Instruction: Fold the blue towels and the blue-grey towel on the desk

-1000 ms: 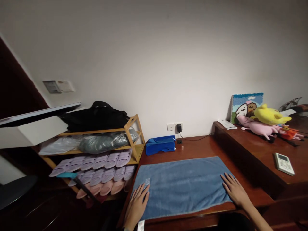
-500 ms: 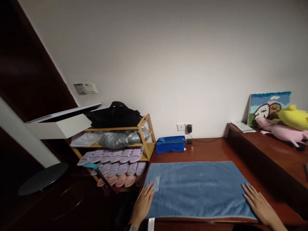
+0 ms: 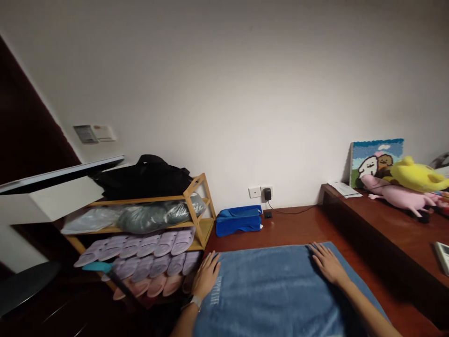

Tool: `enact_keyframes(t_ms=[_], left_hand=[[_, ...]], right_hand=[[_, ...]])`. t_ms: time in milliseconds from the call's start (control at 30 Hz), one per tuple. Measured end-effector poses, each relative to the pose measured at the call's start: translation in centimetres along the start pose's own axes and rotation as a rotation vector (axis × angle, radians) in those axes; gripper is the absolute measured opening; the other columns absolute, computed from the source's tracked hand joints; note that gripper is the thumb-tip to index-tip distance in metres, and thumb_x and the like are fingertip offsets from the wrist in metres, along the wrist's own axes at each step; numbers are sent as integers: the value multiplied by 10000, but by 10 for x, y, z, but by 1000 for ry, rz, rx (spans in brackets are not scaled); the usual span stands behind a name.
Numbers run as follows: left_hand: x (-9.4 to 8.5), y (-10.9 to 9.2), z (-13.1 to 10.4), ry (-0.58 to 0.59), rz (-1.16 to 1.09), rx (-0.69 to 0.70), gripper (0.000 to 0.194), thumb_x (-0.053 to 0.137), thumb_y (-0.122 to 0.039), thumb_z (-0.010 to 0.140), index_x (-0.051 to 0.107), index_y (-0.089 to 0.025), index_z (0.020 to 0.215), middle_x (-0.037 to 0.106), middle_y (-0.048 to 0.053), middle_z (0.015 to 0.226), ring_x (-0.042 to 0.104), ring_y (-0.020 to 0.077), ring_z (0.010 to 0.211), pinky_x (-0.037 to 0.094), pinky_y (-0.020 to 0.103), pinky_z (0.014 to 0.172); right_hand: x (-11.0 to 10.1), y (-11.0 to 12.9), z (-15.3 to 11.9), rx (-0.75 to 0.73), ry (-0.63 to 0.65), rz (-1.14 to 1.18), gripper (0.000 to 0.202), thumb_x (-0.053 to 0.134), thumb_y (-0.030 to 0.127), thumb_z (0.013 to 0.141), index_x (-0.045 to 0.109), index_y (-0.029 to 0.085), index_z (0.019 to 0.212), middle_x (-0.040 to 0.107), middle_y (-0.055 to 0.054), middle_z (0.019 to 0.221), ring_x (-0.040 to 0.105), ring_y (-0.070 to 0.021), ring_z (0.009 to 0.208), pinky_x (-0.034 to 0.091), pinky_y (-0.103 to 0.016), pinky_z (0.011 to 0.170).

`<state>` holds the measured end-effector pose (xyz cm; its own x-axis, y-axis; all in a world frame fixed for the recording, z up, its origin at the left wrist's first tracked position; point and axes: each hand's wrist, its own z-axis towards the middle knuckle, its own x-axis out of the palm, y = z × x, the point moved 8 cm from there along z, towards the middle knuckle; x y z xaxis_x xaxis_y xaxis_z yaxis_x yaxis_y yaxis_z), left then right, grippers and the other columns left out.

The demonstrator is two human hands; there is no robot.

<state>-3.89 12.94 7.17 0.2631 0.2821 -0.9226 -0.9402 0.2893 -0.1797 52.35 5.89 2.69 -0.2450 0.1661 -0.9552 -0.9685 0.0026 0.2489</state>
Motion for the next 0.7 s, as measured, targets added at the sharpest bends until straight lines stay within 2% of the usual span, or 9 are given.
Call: enact_keyframes(t_ms=[67, 167, 300, 400, 567, 633, 700], left_hand=[[12, 6, 10, 25, 12, -10, 490, 437, -378, 1006, 661, -252, 1423, 625, 69, 1535, 529, 291, 1458, 439, 490, 1217], [28, 18, 12, 51, 32, -29, 505, 430, -389, 1012, 638, -259, 1453, 608, 71, 1551, 511, 295, 1474, 414, 520, 1230], [38, 26, 9, 64, 43, -39, 517, 372, -390, 1049, 599, -269, 1497, 545, 69, 1603, 471, 290, 1503, 383, 505, 1249], [41, 27, 10, 75, 47, -38, 514, 378, -383, 1047, 579, -288, 1511, 544, 58, 1606, 467, 285, 1506, 379, 515, 1248], [44, 31, 13, 127, 72, -14, 548, 347, -418, 1039, 556, -275, 1525, 539, 64, 1614, 453, 278, 1516, 383, 538, 1238], [36, 29, 17, 148, 89, -35, 563, 316, -411, 1027, 589, -257, 1495, 566, 80, 1592, 468, 288, 1505, 401, 540, 1222], [18, 11, 25, 110, 91, -66, 573, 300, -390, 1006, 633, -232, 1445, 622, 101, 1532, 507, 319, 1468, 425, 560, 1198]], right_hand=[[13, -4, 13, 45, 57, -18, 641, 270, 522, 1030, 468, 287, 1593, 400, -22, 1686, 320, -264, 1577, 272, -518, 1286], [26, -34, 19, 108, 84, -38, 650, 271, 536, 1025, 444, 299, 1605, 386, -24, 1691, 309, -270, 1580, 265, -530, 1282], [25, -91, 14, 199, 54, -50, 651, 289, 486, 1008, 434, 293, 1612, 369, -47, 1698, 313, -284, 1576, 282, -536, 1269], [21, -117, 12, 199, 65, -11, 655, 279, 472, 1005, 445, 279, 1609, 382, -56, 1689, 327, -268, 1569, 292, -489, 1270], [14, -122, 14, 200, 93, 17, 693, 277, 576, 1010, 436, 270, 1611, 380, -46, 1690, 349, -252, 1562, 281, -491, 1285], [12, -118, 14, 223, 109, 20, 689, 275, 582, 1017, 420, 277, 1618, 334, -40, 1712, 307, -239, 1580, 240, -474, 1300], [10, -115, 15, 238, 113, 29, 671, 290, 570, 1023, 415, 287, 1619, 313, -35, 1722, 284, -229, 1589, 217, -463, 1305]])
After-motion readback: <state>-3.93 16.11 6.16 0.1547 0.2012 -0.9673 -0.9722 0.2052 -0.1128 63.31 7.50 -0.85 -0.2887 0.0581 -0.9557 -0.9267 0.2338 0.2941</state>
